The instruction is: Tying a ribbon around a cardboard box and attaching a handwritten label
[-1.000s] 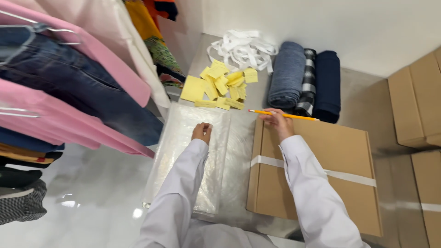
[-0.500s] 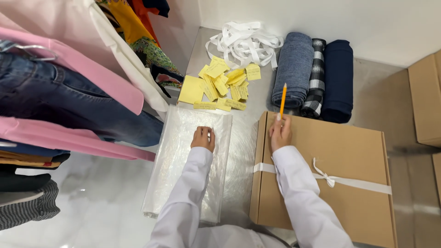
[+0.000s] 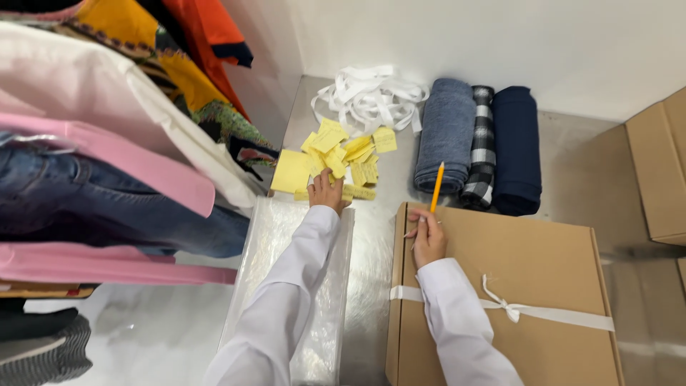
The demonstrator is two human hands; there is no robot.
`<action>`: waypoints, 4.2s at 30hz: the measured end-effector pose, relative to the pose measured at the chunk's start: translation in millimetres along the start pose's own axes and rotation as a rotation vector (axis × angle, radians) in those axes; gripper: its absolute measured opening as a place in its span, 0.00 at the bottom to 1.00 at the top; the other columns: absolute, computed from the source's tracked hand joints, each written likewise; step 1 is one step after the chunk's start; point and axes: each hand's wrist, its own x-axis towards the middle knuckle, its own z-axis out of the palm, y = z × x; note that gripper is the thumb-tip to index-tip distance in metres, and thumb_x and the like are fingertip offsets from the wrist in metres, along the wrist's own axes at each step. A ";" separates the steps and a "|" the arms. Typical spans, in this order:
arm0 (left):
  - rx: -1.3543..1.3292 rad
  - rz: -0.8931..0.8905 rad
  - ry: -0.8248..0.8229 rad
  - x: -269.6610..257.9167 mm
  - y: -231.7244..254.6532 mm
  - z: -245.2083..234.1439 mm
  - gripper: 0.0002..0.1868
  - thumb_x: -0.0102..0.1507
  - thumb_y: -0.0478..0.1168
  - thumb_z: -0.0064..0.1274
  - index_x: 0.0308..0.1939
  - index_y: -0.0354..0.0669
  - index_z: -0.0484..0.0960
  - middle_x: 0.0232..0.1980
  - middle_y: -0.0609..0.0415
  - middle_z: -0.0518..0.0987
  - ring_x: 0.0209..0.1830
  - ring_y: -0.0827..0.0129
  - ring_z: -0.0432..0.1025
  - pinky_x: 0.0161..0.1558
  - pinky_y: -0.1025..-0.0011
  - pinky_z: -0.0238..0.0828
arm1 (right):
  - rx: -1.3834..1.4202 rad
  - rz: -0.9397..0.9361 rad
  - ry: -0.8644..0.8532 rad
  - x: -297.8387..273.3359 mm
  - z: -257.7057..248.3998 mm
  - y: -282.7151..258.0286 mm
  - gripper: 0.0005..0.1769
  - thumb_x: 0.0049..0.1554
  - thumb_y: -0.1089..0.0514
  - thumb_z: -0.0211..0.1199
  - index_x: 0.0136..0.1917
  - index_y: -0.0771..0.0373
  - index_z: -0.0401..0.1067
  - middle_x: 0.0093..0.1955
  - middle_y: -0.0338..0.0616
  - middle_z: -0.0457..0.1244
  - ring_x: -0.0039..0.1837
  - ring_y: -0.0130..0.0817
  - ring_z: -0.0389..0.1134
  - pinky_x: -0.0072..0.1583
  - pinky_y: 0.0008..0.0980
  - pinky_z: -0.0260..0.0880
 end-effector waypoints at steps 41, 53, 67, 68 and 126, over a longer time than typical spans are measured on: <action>-1.833 0.060 -0.487 -204.8 196.1 -116.2 0.16 0.68 0.36 0.55 0.58 0.36 0.72 0.43 0.44 0.82 0.38 0.68 0.79 0.41 0.70 0.83 | 0.837 0.371 -0.181 -128.2 -119.2 -62.3 0.28 0.50 0.70 0.69 0.63 0.67 0.68 0.55 0.42 0.66 0.54 0.31 0.70 0.54 0.32 0.77; -1.802 0.016 -0.201 -205.1 329.5 -54.5 0.18 0.70 0.41 0.52 0.60 0.34 0.75 0.43 0.51 0.81 0.37 0.74 0.77 0.39 0.76 0.80 | 0.579 0.258 -0.006 -99.9 -257.2 -80.6 0.09 0.56 0.64 0.69 0.47 0.69 0.72 0.42 0.39 0.61 0.44 0.27 0.71 0.48 0.29 0.79; -1.520 0.033 0.045 -217.8 382.1 -68.6 0.16 0.69 0.42 0.55 0.61 0.47 0.77 0.47 0.51 0.82 0.39 0.73 0.75 0.41 0.75 0.78 | 0.522 0.100 -0.122 -75.1 -300.4 -17.8 0.10 0.58 0.61 0.69 0.50 0.67 0.74 0.47 0.43 0.64 0.46 0.24 0.66 0.48 0.23 0.73; -1.471 0.061 0.072 -220.5 386.8 -78.9 0.16 0.69 0.41 0.55 0.60 0.46 0.79 0.50 0.51 0.82 0.41 0.72 0.76 0.42 0.75 0.78 | 0.541 0.123 -0.109 -72.7 -299.8 -19.3 0.09 0.59 0.61 0.68 0.51 0.67 0.73 0.47 0.42 0.63 0.46 0.24 0.65 0.48 0.23 0.73; -0.261 -0.360 0.164 -24.6 -47.0 14.4 0.28 0.57 0.44 0.65 0.60 0.52 0.74 0.55 0.54 0.65 0.55 0.49 0.70 0.50 0.50 0.77 | -0.263 -0.257 -0.513 126.8 74.7 -24.1 0.49 0.42 0.46 0.82 0.64 0.63 0.55 0.70 0.45 0.63 0.62 0.42 0.67 0.59 0.40 0.68</action>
